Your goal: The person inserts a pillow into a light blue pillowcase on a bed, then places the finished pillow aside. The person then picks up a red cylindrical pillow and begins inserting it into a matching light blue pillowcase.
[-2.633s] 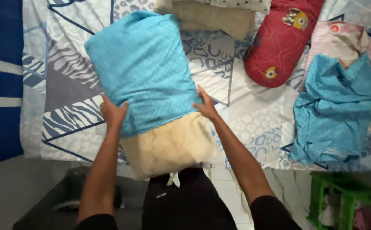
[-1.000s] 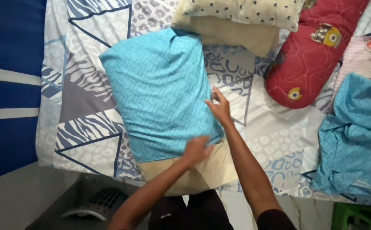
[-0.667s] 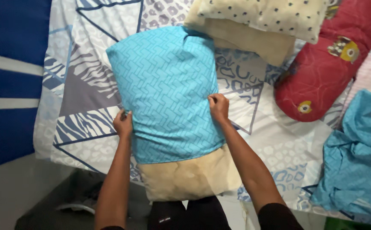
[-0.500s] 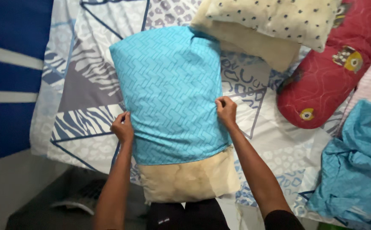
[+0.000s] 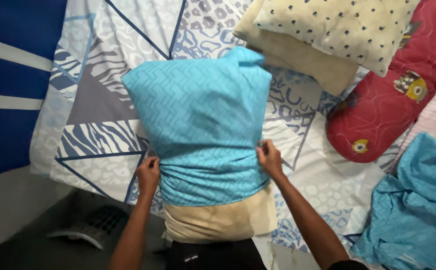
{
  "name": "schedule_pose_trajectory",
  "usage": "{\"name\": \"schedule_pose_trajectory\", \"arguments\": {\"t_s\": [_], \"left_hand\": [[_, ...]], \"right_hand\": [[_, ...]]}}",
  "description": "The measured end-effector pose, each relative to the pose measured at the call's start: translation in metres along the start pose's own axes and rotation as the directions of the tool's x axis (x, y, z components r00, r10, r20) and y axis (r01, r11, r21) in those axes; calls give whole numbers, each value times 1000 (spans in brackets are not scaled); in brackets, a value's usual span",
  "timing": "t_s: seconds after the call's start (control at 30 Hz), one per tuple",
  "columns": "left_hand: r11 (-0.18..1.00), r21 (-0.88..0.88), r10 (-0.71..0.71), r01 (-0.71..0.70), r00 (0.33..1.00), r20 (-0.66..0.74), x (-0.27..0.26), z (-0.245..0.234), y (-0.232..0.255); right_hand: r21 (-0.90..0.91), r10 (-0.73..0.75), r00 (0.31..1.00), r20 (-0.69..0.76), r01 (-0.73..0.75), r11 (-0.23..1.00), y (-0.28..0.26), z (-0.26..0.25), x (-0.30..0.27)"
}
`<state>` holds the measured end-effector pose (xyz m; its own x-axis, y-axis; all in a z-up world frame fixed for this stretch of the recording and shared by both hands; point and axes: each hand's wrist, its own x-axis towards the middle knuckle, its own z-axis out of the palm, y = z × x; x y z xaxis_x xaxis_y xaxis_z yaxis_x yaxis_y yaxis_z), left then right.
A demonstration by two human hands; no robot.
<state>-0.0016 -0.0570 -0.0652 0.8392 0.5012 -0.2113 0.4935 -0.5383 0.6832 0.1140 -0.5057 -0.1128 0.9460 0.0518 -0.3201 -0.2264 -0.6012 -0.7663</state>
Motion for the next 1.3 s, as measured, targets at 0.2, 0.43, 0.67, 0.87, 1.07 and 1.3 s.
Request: {"name": "schedule_pose_trajectory", "arguments": {"t_s": [0.2, 0.43, 0.67, 0.87, 1.07, 1.3], "left_hand": [[957, 281, -105, 70, 988, 112, 37, -1, 21], [998, -25, -60, 60, 998, -28, 62, 20, -4], [933, 307, -228, 185, 968, 108, -7, 4, -9], [981, 86, 184, -173, 974, -134, 51, 11, 124], [737, -68, 674, -673, 739, -6, 71, 103, 256], [722, -28, 688, -691, 713, 135, 59, 133, 263]], "right_hand": [[463, 116, 987, 110, -154, 873, 5, 7, 90], [438, -45, 987, 157, -29, 899, -52, 9, 98], [316, -32, 984, 175, -25, 948, -86, -1, 32], [53, -312, 945, -103, 318, 947, -134, 14, -11], [345, 142, 931, -336, -18, 938, -132, 23, -18], [527, 160, 911, -379, 70, 847, -97, 22, -12]]}}
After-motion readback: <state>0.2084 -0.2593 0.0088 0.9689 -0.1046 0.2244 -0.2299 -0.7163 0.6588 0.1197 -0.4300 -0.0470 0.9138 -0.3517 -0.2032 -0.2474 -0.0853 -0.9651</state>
